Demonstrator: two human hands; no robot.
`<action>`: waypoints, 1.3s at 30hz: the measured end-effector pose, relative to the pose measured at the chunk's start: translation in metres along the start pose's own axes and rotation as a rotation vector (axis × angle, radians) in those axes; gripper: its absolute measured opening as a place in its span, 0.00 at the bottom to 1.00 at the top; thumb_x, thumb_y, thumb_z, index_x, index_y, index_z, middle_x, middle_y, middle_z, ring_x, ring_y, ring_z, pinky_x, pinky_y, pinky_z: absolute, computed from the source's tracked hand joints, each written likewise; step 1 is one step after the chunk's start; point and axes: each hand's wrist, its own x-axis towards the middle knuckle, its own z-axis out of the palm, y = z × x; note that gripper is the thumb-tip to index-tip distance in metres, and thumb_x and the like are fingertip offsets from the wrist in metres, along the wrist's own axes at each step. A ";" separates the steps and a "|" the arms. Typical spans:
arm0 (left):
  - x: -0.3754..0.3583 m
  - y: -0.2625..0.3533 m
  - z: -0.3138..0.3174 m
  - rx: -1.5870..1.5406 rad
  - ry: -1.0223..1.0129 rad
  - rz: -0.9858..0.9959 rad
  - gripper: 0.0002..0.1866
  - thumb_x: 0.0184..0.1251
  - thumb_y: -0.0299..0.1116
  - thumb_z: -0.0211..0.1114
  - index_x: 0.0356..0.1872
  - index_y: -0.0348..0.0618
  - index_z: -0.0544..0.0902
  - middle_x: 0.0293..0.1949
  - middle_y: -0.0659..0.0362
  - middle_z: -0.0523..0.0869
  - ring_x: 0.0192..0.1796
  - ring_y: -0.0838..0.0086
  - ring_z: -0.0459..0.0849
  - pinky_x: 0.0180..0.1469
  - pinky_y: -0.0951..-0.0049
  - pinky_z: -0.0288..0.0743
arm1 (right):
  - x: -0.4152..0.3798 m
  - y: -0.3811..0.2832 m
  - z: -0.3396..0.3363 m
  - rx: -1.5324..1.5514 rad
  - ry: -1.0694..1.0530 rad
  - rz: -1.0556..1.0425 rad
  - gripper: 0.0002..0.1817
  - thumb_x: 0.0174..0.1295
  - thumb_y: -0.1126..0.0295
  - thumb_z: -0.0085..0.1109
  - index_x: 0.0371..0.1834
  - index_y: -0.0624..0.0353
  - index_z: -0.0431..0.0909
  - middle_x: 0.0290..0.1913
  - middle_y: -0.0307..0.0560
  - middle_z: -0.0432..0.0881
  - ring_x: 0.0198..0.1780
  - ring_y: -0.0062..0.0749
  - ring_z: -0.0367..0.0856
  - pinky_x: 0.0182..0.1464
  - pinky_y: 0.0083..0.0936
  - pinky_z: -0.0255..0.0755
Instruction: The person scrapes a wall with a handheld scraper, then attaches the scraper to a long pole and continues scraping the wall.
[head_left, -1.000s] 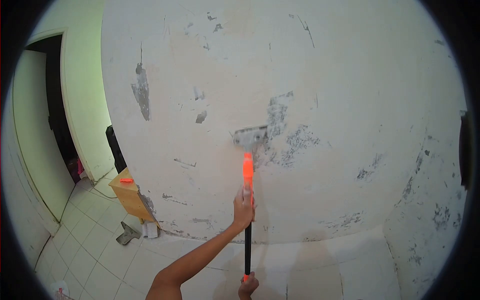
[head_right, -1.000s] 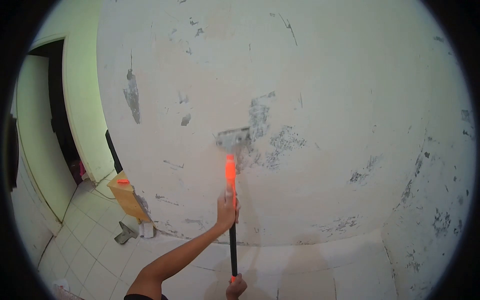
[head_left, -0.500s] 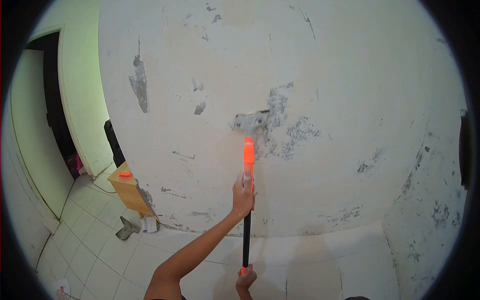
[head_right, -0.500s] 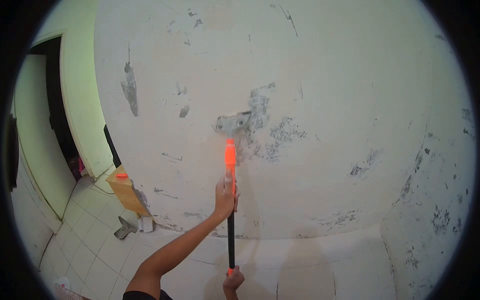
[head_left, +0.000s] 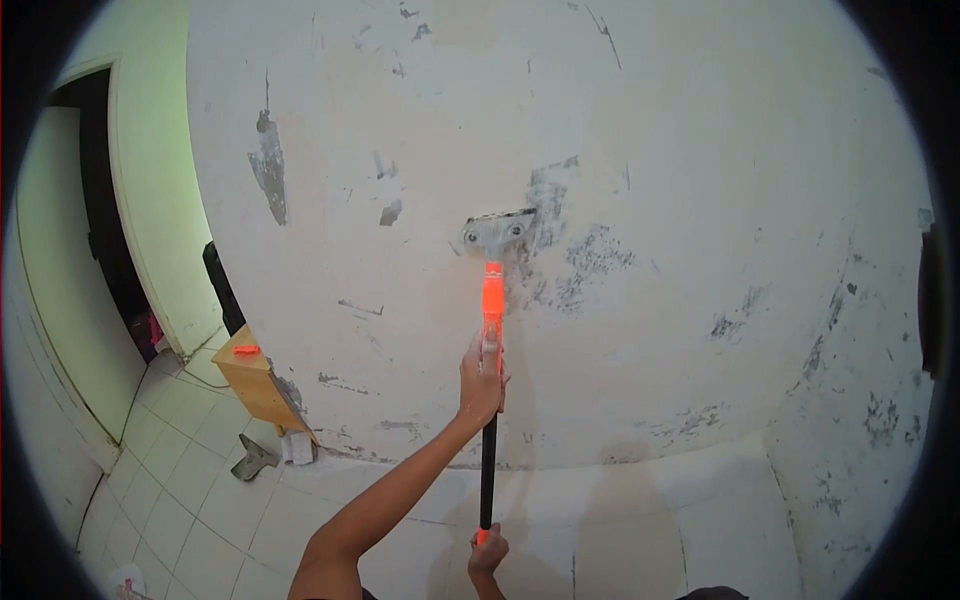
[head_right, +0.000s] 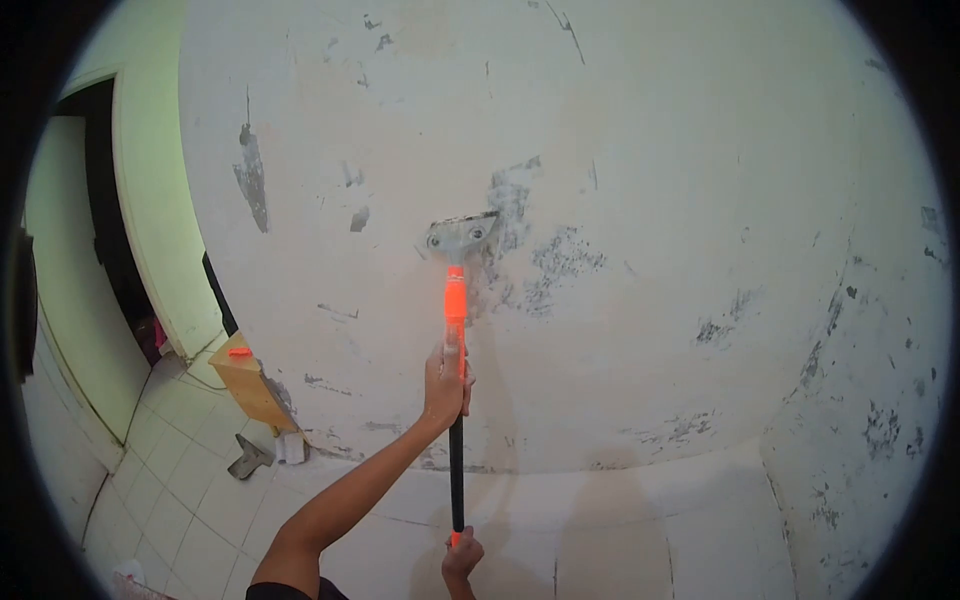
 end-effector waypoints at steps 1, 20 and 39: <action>-0.002 0.004 0.000 0.005 -0.004 -0.038 0.28 0.79 0.62 0.46 0.34 0.43 0.69 0.18 0.67 0.64 0.15 0.84 0.64 0.17 0.79 0.61 | -0.002 -0.003 0.001 0.020 -0.005 0.006 0.36 0.77 0.50 0.39 0.14 0.64 0.75 0.13 0.44 0.74 0.17 0.28 0.74 0.23 0.30 0.66; -0.014 -0.027 0.003 -0.009 0.022 0.013 0.28 0.80 0.60 0.45 0.33 0.44 0.69 0.18 0.67 0.63 0.15 0.84 0.64 0.16 0.78 0.61 | -0.008 0.006 -0.004 0.050 0.007 0.065 0.33 0.75 0.51 0.42 0.15 0.64 0.73 0.14 0.44 0.75 0.17 0.29 0.74 0.23 0.29 0.66; 0.006 0.013 0.004 0.065 -0.005 0.006 0.29 0.78 0.62 0.47 0.34 0.43 0.71 0.17 0.68 0.63 0.14 0.85 0.62 0.17 0.77 0.63 | -0.003 -0.028 0.015 0.146 -0.028 0.082 0.33 0.76 0.46 0.42 0.17 0.61 0.73 0.14 0.41 0.72 0.14 0.25 0.70 0.19 0.23 0.61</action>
